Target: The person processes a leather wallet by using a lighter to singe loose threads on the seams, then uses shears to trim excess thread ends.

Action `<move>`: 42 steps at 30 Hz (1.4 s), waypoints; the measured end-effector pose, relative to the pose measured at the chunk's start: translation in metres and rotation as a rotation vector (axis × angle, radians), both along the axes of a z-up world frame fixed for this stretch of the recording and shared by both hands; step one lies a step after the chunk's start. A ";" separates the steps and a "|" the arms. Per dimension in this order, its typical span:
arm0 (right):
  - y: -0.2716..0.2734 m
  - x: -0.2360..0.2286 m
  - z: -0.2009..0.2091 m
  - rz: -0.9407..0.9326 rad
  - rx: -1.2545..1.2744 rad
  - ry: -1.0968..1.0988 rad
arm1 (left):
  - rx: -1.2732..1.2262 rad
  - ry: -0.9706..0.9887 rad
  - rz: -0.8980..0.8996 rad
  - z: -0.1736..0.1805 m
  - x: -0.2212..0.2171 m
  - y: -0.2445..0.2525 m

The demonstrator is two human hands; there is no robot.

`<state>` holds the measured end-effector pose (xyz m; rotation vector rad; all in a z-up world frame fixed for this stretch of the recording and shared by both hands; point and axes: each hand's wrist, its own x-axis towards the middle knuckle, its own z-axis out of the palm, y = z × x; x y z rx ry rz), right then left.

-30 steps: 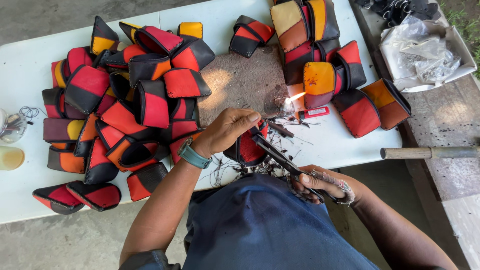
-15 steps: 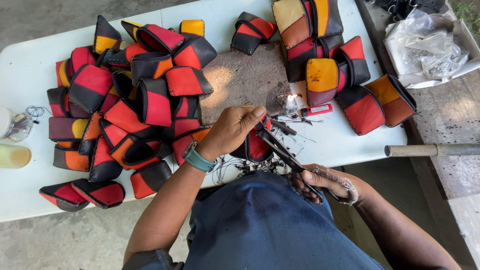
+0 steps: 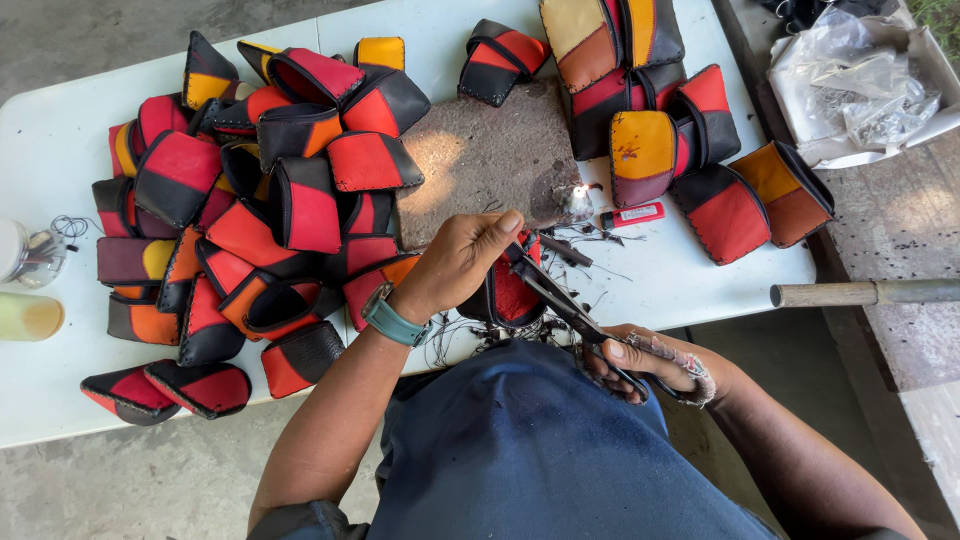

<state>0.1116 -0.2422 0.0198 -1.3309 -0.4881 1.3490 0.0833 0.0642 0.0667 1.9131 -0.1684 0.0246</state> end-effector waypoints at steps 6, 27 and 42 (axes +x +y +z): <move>0.007 -0.002 -0.013 -0.022 0.067 0.009 | 0.051 0.030 0.008 -0.002 -0.003 0.005; 0.019 -0.008 -0.020 -0.007 -0.066 -0.104 | 0.097 0.015 -0.069 -0.002 0.004 0.008; -0.015 0.027 0.021 0.306 -0.613 -0.703 | -0.060 0.110 0.059 -0.044 0.002 0.038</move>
